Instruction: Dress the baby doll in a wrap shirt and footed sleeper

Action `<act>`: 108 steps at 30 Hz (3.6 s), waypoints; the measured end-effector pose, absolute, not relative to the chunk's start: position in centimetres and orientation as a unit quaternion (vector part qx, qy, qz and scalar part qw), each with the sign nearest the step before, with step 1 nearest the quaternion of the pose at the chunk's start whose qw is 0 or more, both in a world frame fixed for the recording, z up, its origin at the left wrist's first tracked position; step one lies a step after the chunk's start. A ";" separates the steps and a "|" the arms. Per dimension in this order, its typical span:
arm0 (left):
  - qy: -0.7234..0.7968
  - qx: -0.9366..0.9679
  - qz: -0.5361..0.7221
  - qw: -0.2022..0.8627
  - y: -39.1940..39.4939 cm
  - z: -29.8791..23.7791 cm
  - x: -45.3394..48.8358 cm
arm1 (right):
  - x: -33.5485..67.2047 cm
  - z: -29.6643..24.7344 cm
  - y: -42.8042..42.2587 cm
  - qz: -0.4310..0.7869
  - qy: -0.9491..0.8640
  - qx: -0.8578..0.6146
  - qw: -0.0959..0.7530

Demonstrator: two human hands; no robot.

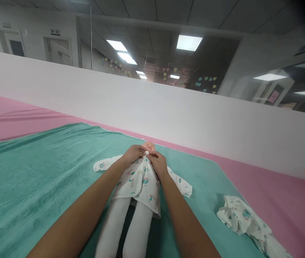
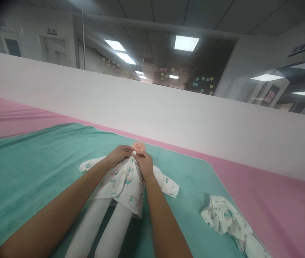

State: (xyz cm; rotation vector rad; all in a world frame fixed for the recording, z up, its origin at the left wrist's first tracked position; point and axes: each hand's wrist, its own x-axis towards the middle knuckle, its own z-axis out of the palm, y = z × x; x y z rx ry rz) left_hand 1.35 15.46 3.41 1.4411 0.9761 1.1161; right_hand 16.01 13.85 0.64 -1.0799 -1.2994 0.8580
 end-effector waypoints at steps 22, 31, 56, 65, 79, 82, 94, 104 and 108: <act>0.421 0.629 0.460 0.465 15.2 3.8 1.5 | 15.9 0.4 14.1 0.360 -0.547 -0.470 0.592; 0.350 0.559 0.453 0.600 15.8 3.2 0.8 | 15.9 0.4 14.3 0.375 -0.549 -0.458 0.591; 0.419 0.664 0.417 0.458 14.4 4.8 1.1 | 16.4 0.2 13.9 0.393 -0.576 -0.421 0.580; 0.405 0.630 0.450 0.486 14.6 4.6 1.5 | 16.3 0.2 14.2 0.381 -0.559 -0.442 0.589; 0.423 0.739 0.394 0.346 15.0 4.2 1.7 | 16.5 0.3 14.0 0.360 -0.574 -0.442 0.587; 0.439 0.721 0.411 0.345 15.0 4.2 1.7 | 16.6 -0.1 14.2 0.377 -0.571 -0.437 0.583; 0.439 0.760 0.403 0.258 15.7 4.0 1.5 | 16.1 -0.2 14.6 0.363 -0.564 -0.453 0.587; 0.505 0.717 0.413 0.247 12.0 3.6 0.9 | 15.3 0.6 9.4 0.224 -0.640 -0.532 0.507; 0.490 0.710 0.401 0.307 10.1 4.0 0.3 | 15.1 1.5 7.3 0.205 -0.676 -0.550 0.445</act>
